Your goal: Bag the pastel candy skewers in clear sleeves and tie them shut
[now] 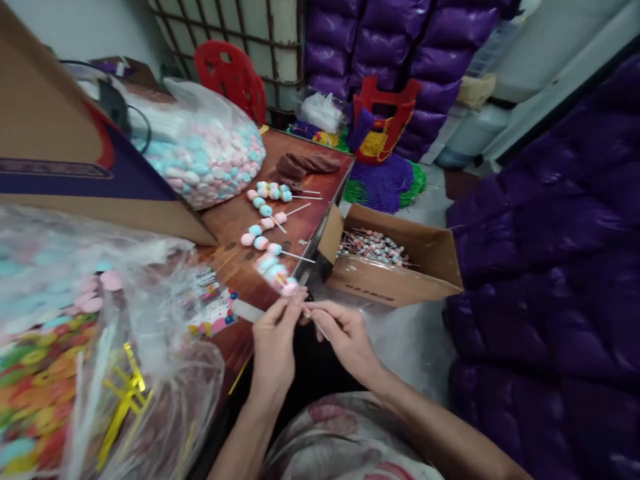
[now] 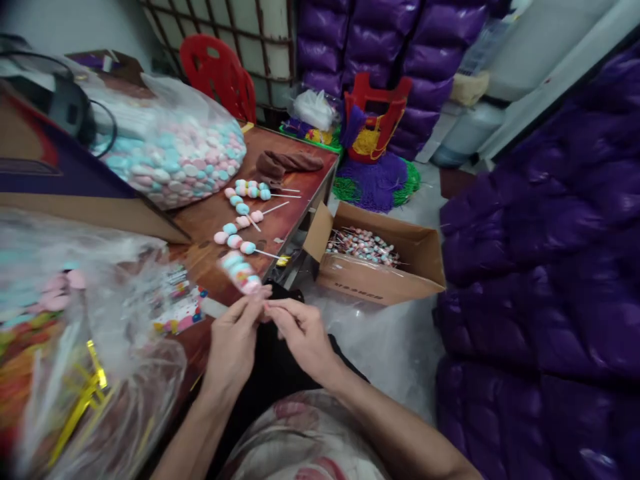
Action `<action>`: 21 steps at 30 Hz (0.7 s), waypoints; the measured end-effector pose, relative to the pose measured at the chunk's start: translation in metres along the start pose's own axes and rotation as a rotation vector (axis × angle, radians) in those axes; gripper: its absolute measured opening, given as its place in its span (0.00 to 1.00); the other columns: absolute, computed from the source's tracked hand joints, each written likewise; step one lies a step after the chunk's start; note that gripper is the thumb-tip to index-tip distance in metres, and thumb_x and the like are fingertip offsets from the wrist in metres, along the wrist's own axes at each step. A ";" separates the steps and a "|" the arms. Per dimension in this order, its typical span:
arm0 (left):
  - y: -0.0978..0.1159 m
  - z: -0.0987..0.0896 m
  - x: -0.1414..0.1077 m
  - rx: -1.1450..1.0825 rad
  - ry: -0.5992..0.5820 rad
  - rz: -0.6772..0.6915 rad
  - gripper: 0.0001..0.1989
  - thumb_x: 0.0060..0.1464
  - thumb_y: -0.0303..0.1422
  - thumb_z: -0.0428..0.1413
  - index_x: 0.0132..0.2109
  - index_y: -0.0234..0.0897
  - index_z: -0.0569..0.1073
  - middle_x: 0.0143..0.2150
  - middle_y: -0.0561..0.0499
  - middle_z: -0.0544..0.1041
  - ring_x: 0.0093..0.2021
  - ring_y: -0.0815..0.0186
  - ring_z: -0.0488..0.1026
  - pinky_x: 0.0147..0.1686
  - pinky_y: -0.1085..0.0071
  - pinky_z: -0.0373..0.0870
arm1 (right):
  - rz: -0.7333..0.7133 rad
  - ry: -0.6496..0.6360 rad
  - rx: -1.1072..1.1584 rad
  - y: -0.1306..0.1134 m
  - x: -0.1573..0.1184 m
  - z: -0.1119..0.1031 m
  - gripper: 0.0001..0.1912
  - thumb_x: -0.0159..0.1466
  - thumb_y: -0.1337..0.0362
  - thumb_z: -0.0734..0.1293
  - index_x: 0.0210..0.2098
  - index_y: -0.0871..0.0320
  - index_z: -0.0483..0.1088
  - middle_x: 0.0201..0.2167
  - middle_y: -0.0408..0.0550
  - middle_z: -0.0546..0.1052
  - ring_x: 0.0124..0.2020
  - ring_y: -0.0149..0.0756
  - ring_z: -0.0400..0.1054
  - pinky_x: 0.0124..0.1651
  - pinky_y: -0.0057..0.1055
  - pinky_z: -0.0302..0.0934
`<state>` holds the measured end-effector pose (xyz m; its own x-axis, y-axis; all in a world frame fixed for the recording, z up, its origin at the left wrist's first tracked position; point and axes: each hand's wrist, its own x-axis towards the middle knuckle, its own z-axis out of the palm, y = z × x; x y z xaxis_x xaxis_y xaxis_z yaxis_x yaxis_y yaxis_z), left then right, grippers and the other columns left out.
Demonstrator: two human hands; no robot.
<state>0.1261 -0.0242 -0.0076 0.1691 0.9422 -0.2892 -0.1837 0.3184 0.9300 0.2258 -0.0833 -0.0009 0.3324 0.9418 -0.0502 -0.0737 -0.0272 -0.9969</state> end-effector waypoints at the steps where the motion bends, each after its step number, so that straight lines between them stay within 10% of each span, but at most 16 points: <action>1: -0.001 0.006 0.000 0.051 -0.003 0.024 0.10 0.50 0.38 0.65 0.36 0.37 0.82 0.34 0.49 0.81 0.37 0.64 0.75 0.40 0.69 0.71 | 0.075 0.004 0.034 0.005 -0.005 -0.002 0.10 0.65 0.58 0.67 0.36 0.56 0.78 0.26 0.43 0.76 0.22 0.28 0.62 0.28 0.28 0.59; 7: 0.004 0.010 0.000 0.351 -0.225 0.262 0.09 0.58 0.36 0.58 0.40 0.38 0.82 0.39 0.47 0.82 0.40 0.63 0.76 0.45 0.65 0.70 | 0.268 0.139 0.456 0.021 0.013 -0.047 0.11 0.55 0.58 0.76 0.28 0.58 0.75 0.20 0.39 0.67 0.19 0.24 0.52 0.25 0.26 0.54; 13: 0.024 -0.057 0.007 0.469 0.105 0.387 0.07 0.57 0.31 0.58 0.40 0.41 0.81 0.41 0.47 0.80 0.44 0.61 0.75 0.45 0.67 0.68 | 0.195 0.385 0.496 0.014 0.080 -0.100 0.08 0.60 0.58 0.70 0.32 0.57 0.75 0.27 0.42 0.70 0.20 0.24 0.52 0.23 0.26 0.52; 21: 0.027 -0.127 0.041 0.748 0.384 0.387 0.06 0.44 0.25 0.62 0.31 0.41 0.78 0.30 0.52 0.73 0.32 0.61 0.67 0.38 0.67 0.62 | -0.027 -0.013 -0.073 0.011 0.039 0.026 0.09 0.64 0.59 0.68 0.35 0.57 0.77 0.25 0.43 0.72 0.24 0.30 0.59 0.28 0.29 0.54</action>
<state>0.0049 0.0362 -0.0229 -0.1310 0.9813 0.1411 0.5351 -0.0498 0.8433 0.2130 -0.0382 -0.0119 0.3209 0.9468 -0.0231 0.0041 -0.0257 -0.9997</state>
